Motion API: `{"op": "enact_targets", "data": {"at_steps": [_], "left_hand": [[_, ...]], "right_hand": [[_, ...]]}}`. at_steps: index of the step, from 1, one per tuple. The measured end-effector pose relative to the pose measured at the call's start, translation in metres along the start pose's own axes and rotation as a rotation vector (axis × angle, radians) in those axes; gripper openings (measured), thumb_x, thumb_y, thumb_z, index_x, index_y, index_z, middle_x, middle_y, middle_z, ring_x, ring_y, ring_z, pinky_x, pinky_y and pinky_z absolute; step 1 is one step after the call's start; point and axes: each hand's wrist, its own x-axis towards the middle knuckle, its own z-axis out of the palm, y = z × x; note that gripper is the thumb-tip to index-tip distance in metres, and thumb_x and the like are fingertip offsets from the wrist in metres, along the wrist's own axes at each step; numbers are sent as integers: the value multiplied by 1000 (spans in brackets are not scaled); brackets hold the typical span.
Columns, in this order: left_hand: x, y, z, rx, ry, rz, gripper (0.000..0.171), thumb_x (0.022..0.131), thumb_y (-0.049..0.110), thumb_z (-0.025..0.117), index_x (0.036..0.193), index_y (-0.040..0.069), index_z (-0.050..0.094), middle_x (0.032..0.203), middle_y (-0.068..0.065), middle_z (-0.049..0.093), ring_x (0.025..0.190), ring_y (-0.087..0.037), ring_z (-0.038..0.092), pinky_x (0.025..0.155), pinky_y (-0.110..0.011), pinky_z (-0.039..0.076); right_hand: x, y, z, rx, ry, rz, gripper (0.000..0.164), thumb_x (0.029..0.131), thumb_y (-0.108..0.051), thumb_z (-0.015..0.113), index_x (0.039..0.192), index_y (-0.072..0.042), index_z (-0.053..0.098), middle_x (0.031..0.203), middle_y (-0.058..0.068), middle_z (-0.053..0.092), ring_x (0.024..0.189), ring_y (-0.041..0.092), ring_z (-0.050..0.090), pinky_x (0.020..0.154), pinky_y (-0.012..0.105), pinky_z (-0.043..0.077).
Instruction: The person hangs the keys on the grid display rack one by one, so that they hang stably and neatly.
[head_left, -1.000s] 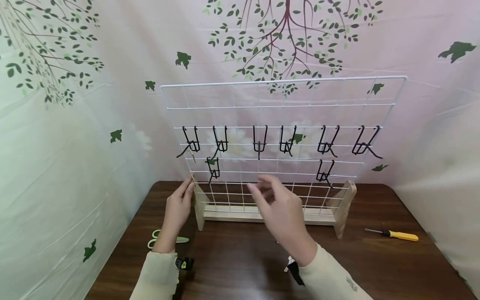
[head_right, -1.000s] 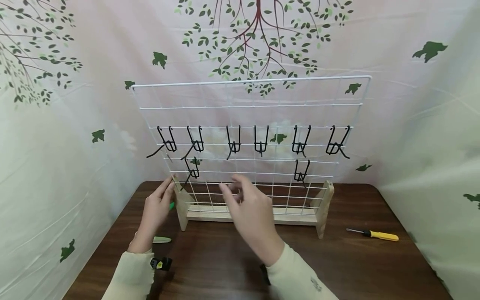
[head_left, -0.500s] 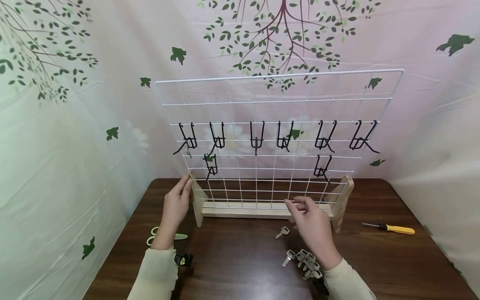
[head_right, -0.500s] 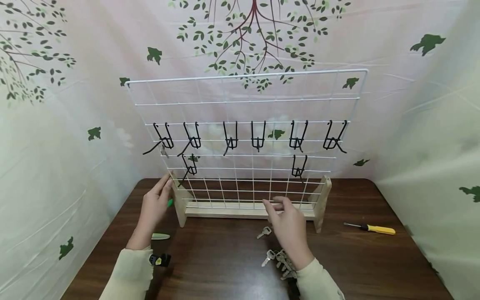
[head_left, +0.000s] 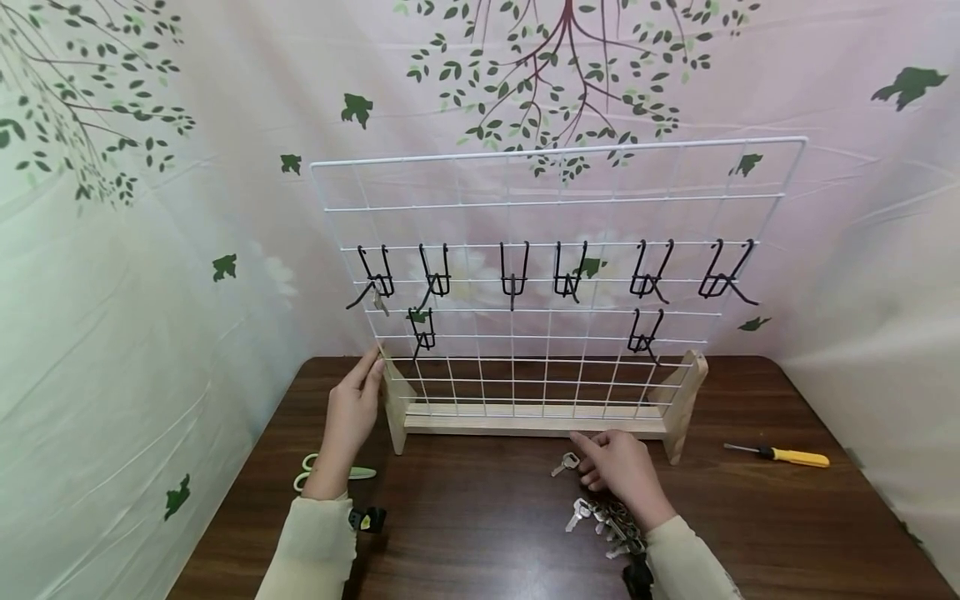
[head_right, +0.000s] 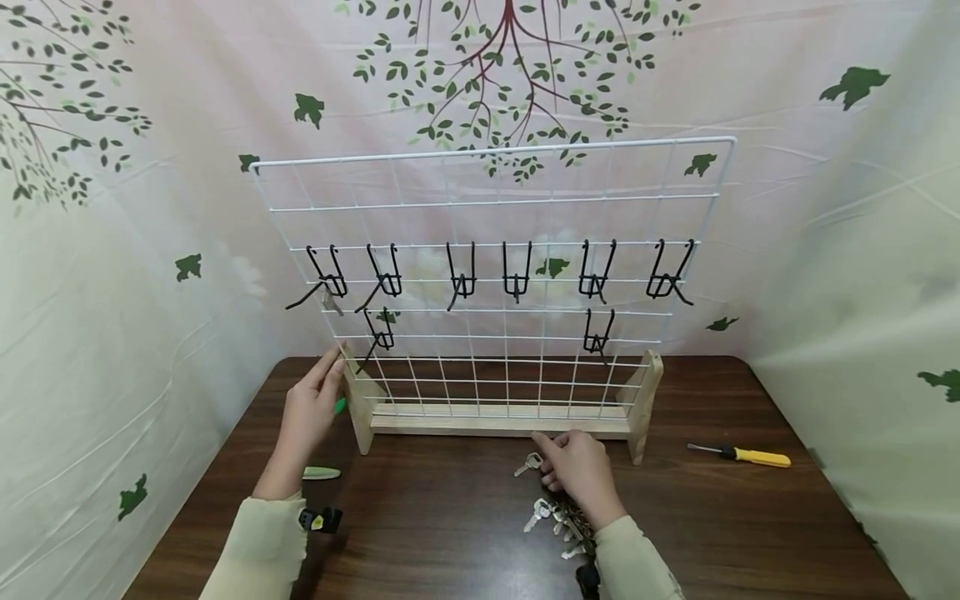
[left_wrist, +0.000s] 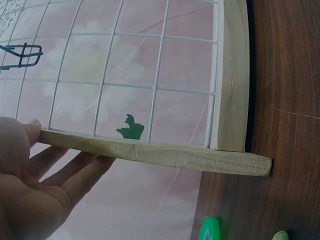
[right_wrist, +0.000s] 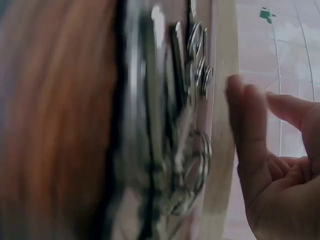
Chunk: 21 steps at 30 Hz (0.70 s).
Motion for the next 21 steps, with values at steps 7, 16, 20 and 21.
{"op": "enact_targets", "data": {"at_steps": [7, 16, 20, 21], "left_hand": [[-1, 1, 0, 7, -2, -7, 48, 115, 40, 49, 160, 24, 53, 160, -14, 56, 143, -38, 58, 112, -63, 49], [-2, 1, 1, 26, 27, 21, 45, 115, 35, 51, 158, 24, 56, 149, -12, 67, 92, -31, 64, 88, -48, 51], [-2, 2, 1, 33, 37, 27, 44, 114, 35, 52, 157, 24, 57, 141, -12, 72, 81, -26, 60, 84, -45, 50], [-2, 2, 1, 36, 39, 26, 44, 114, 35, 52, 157, 24, 57, 141, -12, 72, 81, -24, 59, 83, -44, 50]], "right_hand": [[3, 7, 3, -87, -82, 18, 45, 101, -36, 75, 72, -1, 72, 62, 10, 72, 46, 15, 67, 51, 33, 59], [10, 4, 10, -147, -165, 14, 44, 97, -31, 80, 67, 0, 70, 54, 10, 68, 40, 13, 63, 48, 33, 59], [14, 1, 13, -206, -137, -1, 42, 94, -29, 83, 64, -1, 71, 50, 8, 66, 38, 13, 63, 47, 32, 57], [15, 0, 14, -221, -132, -5, 42, 94, -28, 83, 64, -2, 71, 50, 8, 66, 38, 12, 62, 47, 31, 57]]}}
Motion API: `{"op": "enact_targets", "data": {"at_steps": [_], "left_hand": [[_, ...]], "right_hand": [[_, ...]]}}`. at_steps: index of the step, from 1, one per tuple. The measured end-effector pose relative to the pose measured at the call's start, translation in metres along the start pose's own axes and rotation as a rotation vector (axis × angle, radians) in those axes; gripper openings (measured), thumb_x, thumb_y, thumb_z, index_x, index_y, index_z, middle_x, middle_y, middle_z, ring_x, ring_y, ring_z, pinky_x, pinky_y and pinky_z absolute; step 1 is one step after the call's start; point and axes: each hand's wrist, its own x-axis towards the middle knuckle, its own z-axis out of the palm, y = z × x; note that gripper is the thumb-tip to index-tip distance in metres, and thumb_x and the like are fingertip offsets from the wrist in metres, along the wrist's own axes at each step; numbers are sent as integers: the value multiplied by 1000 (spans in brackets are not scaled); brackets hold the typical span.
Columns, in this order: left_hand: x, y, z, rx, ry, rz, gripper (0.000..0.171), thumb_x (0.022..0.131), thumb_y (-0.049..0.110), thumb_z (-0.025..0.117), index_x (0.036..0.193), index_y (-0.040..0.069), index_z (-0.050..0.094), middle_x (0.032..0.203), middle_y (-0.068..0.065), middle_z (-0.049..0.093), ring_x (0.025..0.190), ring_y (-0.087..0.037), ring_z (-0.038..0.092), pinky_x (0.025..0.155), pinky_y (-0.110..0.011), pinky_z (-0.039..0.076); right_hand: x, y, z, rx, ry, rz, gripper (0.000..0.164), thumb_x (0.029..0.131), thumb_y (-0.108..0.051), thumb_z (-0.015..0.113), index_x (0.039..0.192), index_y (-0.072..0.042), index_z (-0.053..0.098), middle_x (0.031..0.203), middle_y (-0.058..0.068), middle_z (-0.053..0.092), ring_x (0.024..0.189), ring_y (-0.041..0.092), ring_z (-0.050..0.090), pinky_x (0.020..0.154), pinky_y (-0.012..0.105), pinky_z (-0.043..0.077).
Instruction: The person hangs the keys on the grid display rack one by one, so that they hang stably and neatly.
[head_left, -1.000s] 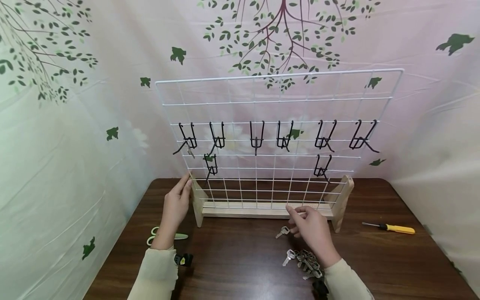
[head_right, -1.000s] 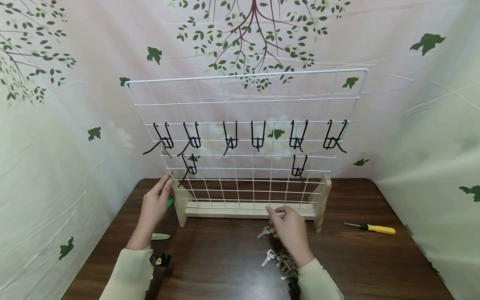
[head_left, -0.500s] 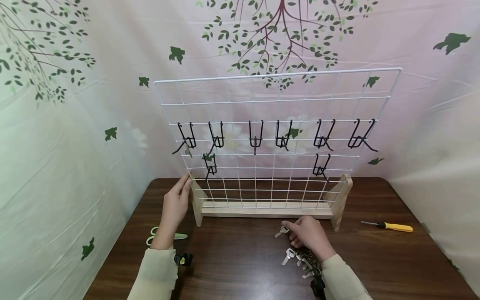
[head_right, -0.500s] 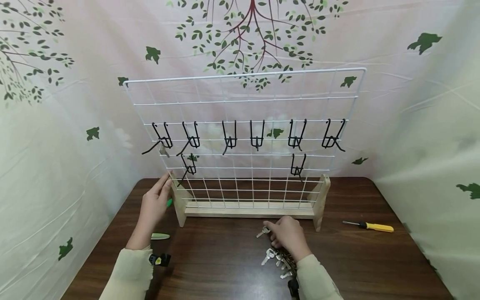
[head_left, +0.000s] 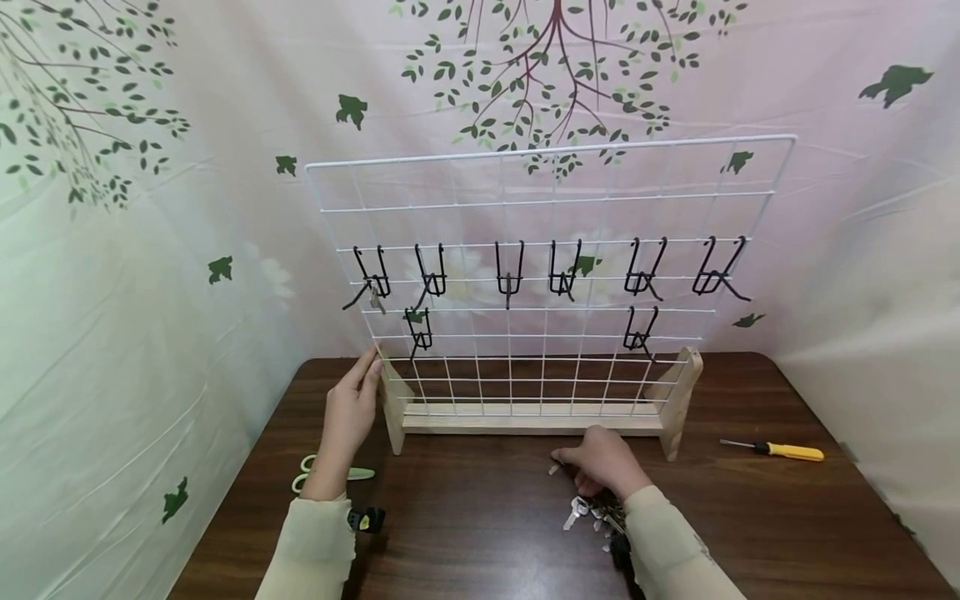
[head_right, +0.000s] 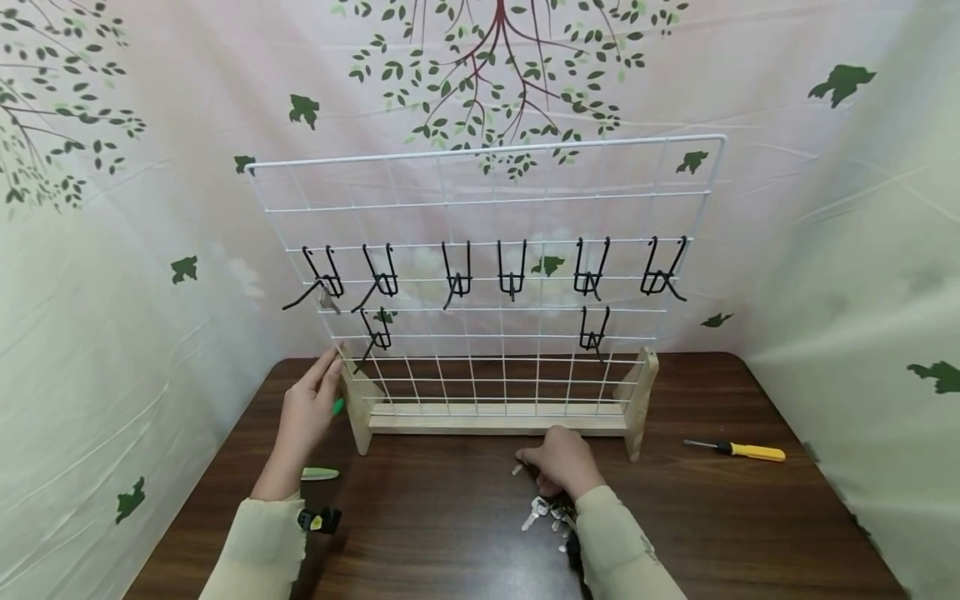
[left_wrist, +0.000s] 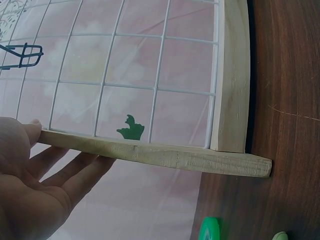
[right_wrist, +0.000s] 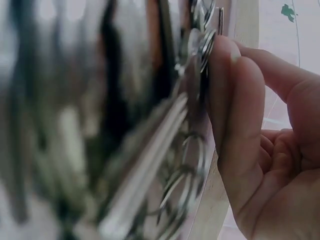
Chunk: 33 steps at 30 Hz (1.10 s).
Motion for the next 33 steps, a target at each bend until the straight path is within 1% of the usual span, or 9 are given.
{"op": "enact_targets", "data": {"at_steps": [5, 10, 14, 18, 20, 22, 25, 29, 33], "left_hand": [[0, 0, 0, 5, -4, -3, 44, 114, 35, 53, 157, 24, 57, 132, -13, 75, 75, -21, 55, 78, -40, 49], [1, 0, 1, 8, -1, -9, 44, 114, 34, 54, 156, 24, 58, 114, -17, 78, 75, -18, 56, 79, -39, 49], [2, 0, 1, 2, 1, -8, 44, 114, 35, 53, 157, 26, 57, 123, -15, 77, 75, -20, 56, 79, -40, 49], [2, -1, 1, -14, -6, -14, 44, 114, 36, 52, 157, 26, 57, 142, -13, 72, 91, -28, 64, 89, -47, 52], [1, -1, 1, -13, -10, -18, 45, 114, 37, 52, 157, 27, 56, 142, -13, 71, 87, -27, 63, 86, -45, 52], [1, -1, 2, -8, -10, -18, 45, 114, 37, 53, 157, 26, 57, 134, -14, 75, 82, -24, 61, 82, -42, 52], [0, -1, 3, 3, -8, -10, 45, 114, 36, 52, 157, 25, 57, 128, -15, 76, 71, -20, 52, 74, -36, 47], [1, -1, 3, 5, -5, -7, 45, 114, 36, 51, 157, 23, 57, 140, -13, 72, 79, -24, 58, 80, -41, 49], [1, -1, 2, 12, -7, -18, 46, 115, 37, 50, 158, 24, 56, 136, -15, 74, 84, -26, 60, 83, -45, 50]], "right_hand": [[4, -2, 2, -24, -6, 13, 39, 92, -24, 84, 63, -2, 71, 50, 6, 65, 38, 11, 62, 47, 30, 56], [6, -4, 2, -9, -24, 23, 37, 91, -20, 84, 63, -1, 71, 51, 7, 66, 39, 11, 62, 47, 30, 57], [5, -6, -1, 6, -35, 20, 35, 92, -16, 80, 63, 1, 70, 53, 9, 67, 40, 12, 63, 48, 30, 57], [4, -7, -2, 3, -42, 18, 33, 91, -14, 79, 64, 1, 69, 55, 10, 68, 40, 12, 63, 48, 30, 58], [4, -7, -3, -26, -37, 11, 34, 90, -16, 82, 63, 0, 69, 54, 9, 67, 41, 13, 64, 49, 30, 58], [4, -7, -3, -71, -26, -8, 37, 90, -21, 84, 62, -1, 69, 53, 8, 66, 42, 14, 64, 50, 31, 58], [3, -6, -3, -148, 0, -39, 42, 91, -26, 84, 59, -5, 67, 50, 5, 65, 42, 14, 64, 54, 30, 57], [3, -7, -2, -264, 61, -95, 47, 94, -26, 81, 54, -9, 63, 45, 1, 58, 40, 13, 57, 56, 29, 48], [2, -11, 2, -374, 130, -177, 48, 93, -24, 83, 56, -12, 55, 53, -1, 51, 48, 16, 48, 55, 31, 42]]}}
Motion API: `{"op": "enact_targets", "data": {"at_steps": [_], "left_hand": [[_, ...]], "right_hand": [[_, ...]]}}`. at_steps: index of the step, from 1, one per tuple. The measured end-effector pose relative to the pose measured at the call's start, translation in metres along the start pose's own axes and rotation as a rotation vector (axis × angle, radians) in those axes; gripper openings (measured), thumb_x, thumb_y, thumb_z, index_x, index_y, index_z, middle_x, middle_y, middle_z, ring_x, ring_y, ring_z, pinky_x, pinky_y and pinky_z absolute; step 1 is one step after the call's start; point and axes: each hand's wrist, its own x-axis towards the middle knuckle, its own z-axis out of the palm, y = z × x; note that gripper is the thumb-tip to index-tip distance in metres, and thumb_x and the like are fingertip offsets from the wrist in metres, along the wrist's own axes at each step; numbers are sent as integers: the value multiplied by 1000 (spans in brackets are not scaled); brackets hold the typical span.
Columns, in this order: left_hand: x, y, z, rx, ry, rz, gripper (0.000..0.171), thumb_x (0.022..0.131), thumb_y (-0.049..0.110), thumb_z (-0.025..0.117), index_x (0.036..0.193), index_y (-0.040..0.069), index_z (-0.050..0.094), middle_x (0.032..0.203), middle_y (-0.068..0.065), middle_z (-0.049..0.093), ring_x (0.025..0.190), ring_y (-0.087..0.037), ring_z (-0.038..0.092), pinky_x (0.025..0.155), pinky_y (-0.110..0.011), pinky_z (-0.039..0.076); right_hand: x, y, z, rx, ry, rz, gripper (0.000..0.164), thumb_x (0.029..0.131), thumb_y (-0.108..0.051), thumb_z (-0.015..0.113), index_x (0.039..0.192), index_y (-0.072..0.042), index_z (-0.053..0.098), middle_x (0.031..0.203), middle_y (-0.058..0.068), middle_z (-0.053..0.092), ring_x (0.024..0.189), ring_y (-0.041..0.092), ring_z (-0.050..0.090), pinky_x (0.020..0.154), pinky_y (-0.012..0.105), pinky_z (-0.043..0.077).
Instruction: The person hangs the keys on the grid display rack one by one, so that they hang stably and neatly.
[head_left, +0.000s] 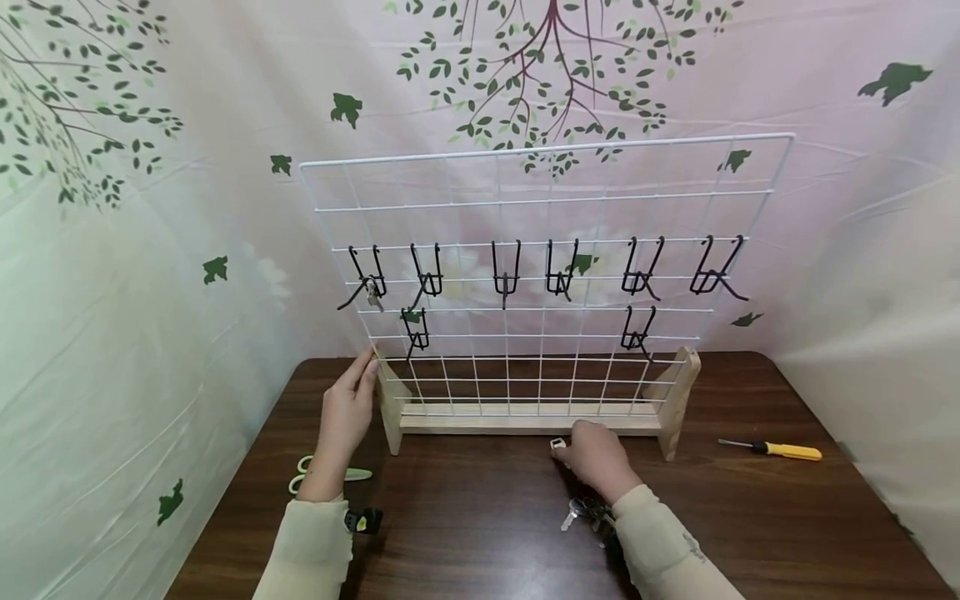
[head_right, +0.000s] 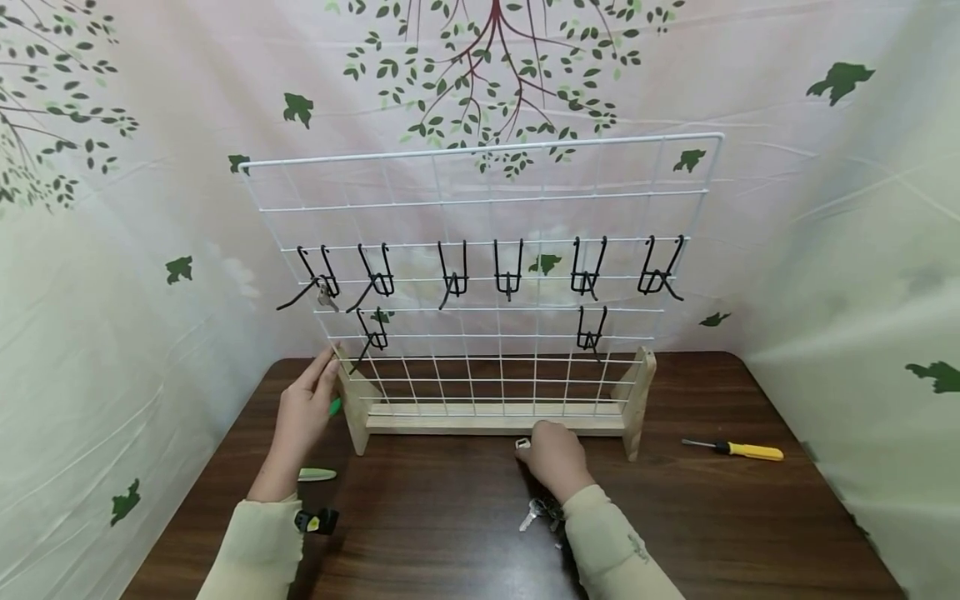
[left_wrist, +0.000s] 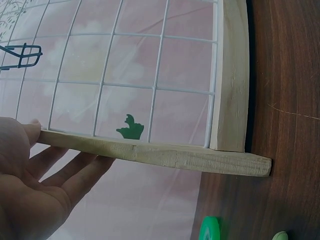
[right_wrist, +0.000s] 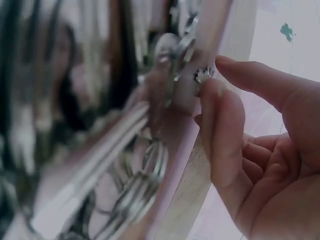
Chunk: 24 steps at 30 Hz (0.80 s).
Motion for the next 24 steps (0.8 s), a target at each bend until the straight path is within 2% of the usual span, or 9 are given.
{"op": "enact_targets", "data": {"at_steps": [4, 7, 13, 18, 20, 24], "left_hand": [[0, 0, 0, -6, -4, -4, 46, 115, 37, 50, 159, 24, 55, 139, -14, 72, 87, -27, 61, 86, -46, 50], [1, 0, 0, -13, -2, -2, 46, 115, 36, 50, 158, 24, 55, 145, -13, 70, 91, -29, 64, 89, -48, 51], [2, 0, 0, -26, -6, -8, 46, 115, 37, 50, 159, 25, 55, 152, -12, 64, 106, -33, 65, 95, -53, 51], [2, 1, 1, -31, -23, -17, 47, 115, 38, 50, 160, 25, 53, 156, -13, 60, 133, -37, 65, 106, -60, 51], [2, 0, 1, -26, -28, -17, 47, 115, 39, 49, 160, 26, 52, 157, -13, 59, 142, -37, 60, 110, -62, 50], [2, 0, 1, -18, -23, -17, 48, 115, 40, 49, 160, 25, 53, 158, -13, 58, 141, -38, 60, 110, -62, 50]], "right_hand": [[1, -5, 1, -57, 64, -52, 40, 91, -20, 85, 65, -9, 56, 63, 5, 57, 56, 21, 50, 54, 38, 46], [2, -7, 2, -58, 71, -55, 39, 91, -20, 84, 67, -8, 57, 62, 6, 60, 56, 21, 52, 54, 39, 47], [8, -5, 4, 41, 7, -47, 53, 94, -18, 81, 51, -14, 50, 45, -4, 49, 42, 13, 49, 51, 29, 43], [10, -1, 4, 172, -108, 5, 55, 92, -17, 76, 44, -16, 51, 39, -7, 46, 36, 10, 53, 53, 27, 47], [9, 0, 5, 189, -126, 21, 55, 91, -18, 76, 43, -17, 48, 38, -7, 45, 36, 11, 53, 54, 28, 46], [7, -3, 5, 169, -125, 12, 54, 88, -21, 76, 45, -18, 44, 38, -5, 47, 37, 11, 51, 53, 29, 45]]}}
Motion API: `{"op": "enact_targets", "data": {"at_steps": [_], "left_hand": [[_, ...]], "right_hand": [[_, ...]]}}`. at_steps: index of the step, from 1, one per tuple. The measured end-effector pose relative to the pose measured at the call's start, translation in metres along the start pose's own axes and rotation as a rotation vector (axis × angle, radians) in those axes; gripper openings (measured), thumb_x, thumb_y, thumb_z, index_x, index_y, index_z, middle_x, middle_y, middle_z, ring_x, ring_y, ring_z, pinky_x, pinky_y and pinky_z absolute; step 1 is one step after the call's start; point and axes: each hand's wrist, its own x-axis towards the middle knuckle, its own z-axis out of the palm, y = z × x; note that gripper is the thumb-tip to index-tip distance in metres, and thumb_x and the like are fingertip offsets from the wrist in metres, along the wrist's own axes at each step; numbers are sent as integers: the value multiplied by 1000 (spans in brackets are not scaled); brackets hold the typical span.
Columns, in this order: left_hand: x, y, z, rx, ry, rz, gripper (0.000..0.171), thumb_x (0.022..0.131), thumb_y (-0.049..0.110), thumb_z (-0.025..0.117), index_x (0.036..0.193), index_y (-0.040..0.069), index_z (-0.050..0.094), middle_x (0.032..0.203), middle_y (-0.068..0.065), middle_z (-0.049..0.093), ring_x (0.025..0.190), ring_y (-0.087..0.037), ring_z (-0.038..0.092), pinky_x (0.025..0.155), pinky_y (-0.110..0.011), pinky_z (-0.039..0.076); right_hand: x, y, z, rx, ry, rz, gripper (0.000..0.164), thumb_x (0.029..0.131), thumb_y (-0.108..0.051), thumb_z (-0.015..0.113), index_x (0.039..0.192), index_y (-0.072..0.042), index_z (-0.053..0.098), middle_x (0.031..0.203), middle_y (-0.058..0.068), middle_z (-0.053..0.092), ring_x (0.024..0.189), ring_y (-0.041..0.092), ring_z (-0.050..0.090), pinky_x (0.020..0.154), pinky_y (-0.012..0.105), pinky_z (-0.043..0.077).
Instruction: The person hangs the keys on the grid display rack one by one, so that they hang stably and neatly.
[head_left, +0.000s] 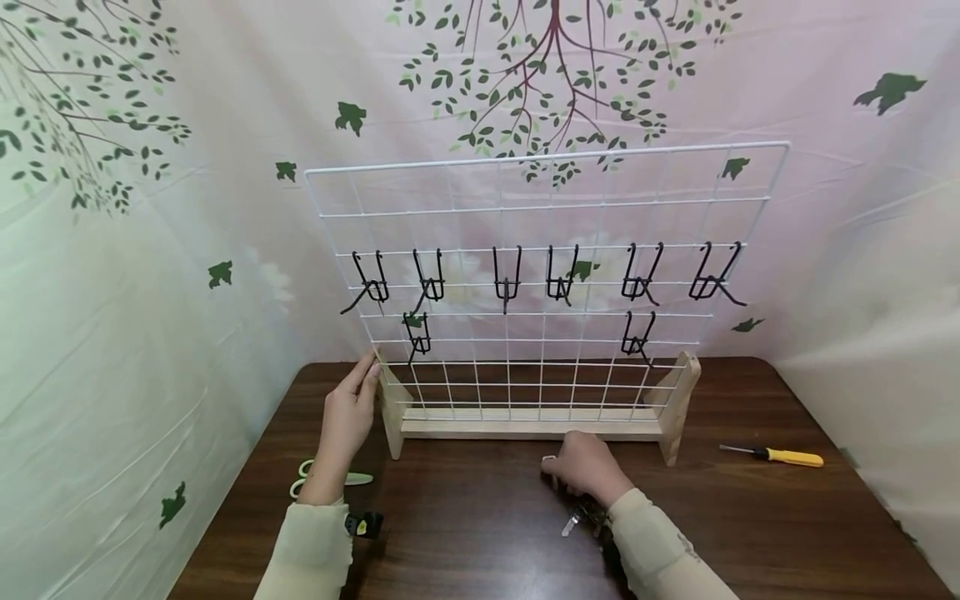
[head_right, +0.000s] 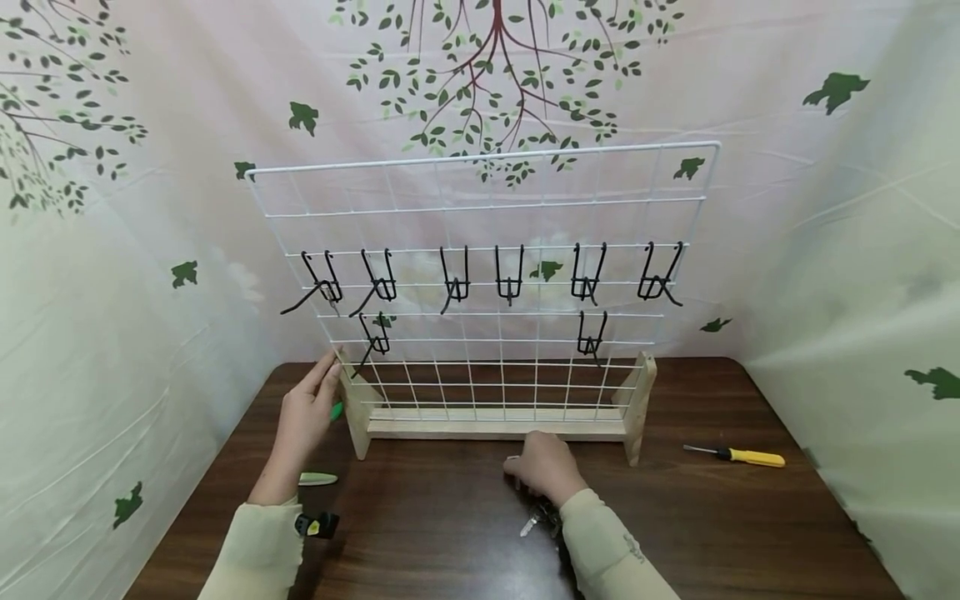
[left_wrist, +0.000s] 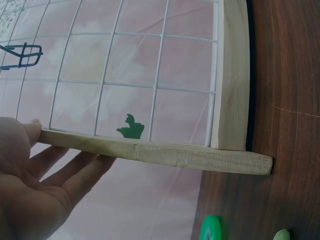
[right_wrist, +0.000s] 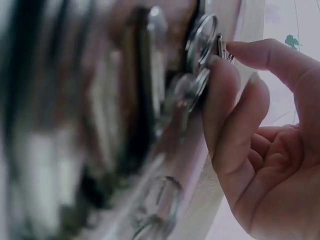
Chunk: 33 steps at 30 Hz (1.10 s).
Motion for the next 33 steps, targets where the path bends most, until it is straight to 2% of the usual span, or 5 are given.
{"op": "enact_targets", "data": {"at_steps": [4, 8, 16, 24, 33], "left_hand": [[0, 0, 1, 11, 16, 18, 46, 115, 38, 50, 159, 25, 55, 154, -13, 62, 113, -37, 70, 94, -54, 53], [-1, 0, 2, 11, 24, 38, 45, 115, 37, 50, 158, 25, 56, 151, -13, 65, 96, -34, 65, 87, -50, 51], [-1, -1, 1, 7, 30, 37, 45, 115, 38, 50, 159, 28, 55, 155, -14, 60, 130, -37, 66, 100, -61, 53], [-1, -1, 0, 12, 20, 34, 45, 115, 38, 50, 159, 28, 54, 154, -12, 62, 110, -33, 66, 94, -53, 51], [-3, 1, -2, -2, 5, 19, 47, 115, 39, 50, 159, 26, 54, 157, -14, 58, 140, -39, 61, 109, -63, 51]], "right_hand": [[-1, -4, 0, -44, -7, -29, 50, 87, -20, 75, 47, -17, 47, 39, -4, 49, 36, 10, 48, 50, 29, 44], [1, -6, 0, -76, -18, -56, 48, 89, -19, 75, 47, -15, 52, 38, -5, 49, 34, 10, 49, 49, 28, 44], [6, -2, 3, -144, 32, -126, 45, 93, -22, 73, 51, -14, 57, 38, -5, 50, 31, 9, 47, 47, 29, 45], [4, -7, 7, -196, 85, -89, 42, 92, -16, 76, 54, -13, 58, 41, -3, 53, 31, 8, 48, 45, 26, 44], [9, 8, 9, -74, 18, -143, 52, 94, -11, 73, 47, -14, 53, 38, -6, 50, 34, 7, 50, 48, 26, 46]]}}
